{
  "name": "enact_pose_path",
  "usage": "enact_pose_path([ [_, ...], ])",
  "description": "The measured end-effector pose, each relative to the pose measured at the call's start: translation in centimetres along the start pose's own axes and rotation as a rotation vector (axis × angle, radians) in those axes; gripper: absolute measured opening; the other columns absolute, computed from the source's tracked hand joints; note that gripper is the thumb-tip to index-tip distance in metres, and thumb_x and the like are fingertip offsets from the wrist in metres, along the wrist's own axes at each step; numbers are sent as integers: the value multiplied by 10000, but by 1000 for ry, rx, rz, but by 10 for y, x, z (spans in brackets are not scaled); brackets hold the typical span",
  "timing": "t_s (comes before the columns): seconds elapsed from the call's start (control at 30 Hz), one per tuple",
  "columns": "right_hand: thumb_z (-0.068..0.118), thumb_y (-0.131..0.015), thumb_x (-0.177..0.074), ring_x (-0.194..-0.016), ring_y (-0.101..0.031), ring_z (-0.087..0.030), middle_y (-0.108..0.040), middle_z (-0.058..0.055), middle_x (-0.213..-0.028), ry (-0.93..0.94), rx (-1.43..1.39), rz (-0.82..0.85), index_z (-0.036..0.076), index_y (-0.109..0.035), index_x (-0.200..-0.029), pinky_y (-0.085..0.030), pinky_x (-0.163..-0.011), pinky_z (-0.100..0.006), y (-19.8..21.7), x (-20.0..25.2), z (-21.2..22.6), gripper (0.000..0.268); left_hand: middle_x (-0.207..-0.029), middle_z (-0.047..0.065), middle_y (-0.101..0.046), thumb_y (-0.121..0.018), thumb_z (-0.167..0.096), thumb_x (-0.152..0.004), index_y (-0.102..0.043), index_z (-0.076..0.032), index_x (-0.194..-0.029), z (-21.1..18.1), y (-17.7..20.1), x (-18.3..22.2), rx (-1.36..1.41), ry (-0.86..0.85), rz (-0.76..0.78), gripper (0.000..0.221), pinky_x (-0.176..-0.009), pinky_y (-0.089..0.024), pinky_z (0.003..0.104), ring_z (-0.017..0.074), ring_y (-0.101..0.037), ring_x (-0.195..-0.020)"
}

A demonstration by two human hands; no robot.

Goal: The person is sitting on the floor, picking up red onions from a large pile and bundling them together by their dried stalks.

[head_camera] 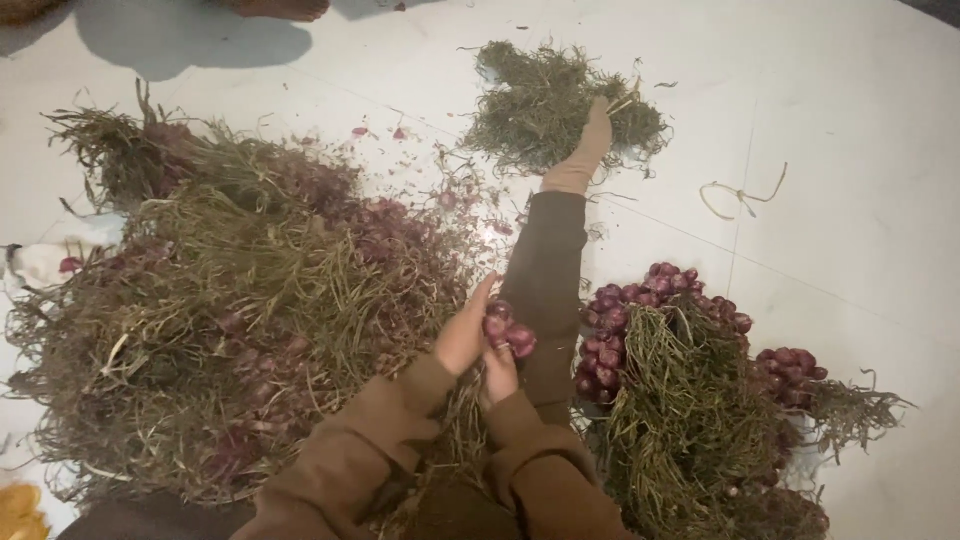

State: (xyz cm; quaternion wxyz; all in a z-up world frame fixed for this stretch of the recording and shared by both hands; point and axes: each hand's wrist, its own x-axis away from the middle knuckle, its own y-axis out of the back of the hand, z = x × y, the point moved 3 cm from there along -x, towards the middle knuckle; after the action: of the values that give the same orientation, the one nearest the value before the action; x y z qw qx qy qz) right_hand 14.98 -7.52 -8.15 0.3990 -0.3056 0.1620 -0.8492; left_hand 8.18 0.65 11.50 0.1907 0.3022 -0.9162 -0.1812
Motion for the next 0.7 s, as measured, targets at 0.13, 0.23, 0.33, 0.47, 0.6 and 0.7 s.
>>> enact_pose_path([
  [0.13,173,-642,-1001,-1007,-696,-255,-731,-122,-1159,12,1,-143,86,-670,-1283,-589,-894,-436,4,-4,-5,296,-1555,283,-359,-463,-101,-904,-150,-226,-1584,-8,5,14,69,145,29,760,-1077,-456,578,504,-556,-1227],
  [0.23,196,-599,-1025,-1015,-683,-251,-717,-109,-1184,34,-45,-192,98,-642,-1313,-581,-903,-446,0,-4,0,307,-1529,230,-424,-376,-489,-872,-386,-167,-1503,-38,21,39,342,483,6,708,-1127,-444,502,371,-530,-1323],
  [0.33,237,-562,-1048,-1133,-621,-221,-648,-36,-1300,84,-126,-293,151,-558,-1419,-486,-1035,-432,-4,10,23,381,-1548,160,-433,-375,-374,-903,-380,-228,-1530,58,-6,13,106,338,-16,643,-1135,-428,440,314,-509,-1369],
  [0.47,291,-521,-1065,-718,-588,-181,-657,-9,-876,183,-225,-285,193,-604,-1073,-488,-641,-320,16,12,46,129,-1212,107,-705,-521,-371,-1008,-627,-198,-1314,212,-31,-28,-357,177,-103,367,-929,-565,421,281,-705,-1069],
  [0.6,423,-582,-1031,-528,-382,-143,-418,18,-656,306,-325,-72,164,-528,-796,-354,-514,-286,36,24,88,354,-1276,143,-665,-487,-253,-1029,-538,-141,-1404,250,-23,-30,-581,258,22,394,-891,-596,412,287,-699,-1074],
  [0.7,438,-517,-1047,-523,-296,-98,-336,59,-707,453,-239,43,193,-448,-818,-282,-491,-256,19,55,138,342,-1152,194,-705,-571,-182,-976,-634,-71,-1258,290,-38,-65,-549,140,-21,310,-887,-611,453,351,-700,-1043],
])
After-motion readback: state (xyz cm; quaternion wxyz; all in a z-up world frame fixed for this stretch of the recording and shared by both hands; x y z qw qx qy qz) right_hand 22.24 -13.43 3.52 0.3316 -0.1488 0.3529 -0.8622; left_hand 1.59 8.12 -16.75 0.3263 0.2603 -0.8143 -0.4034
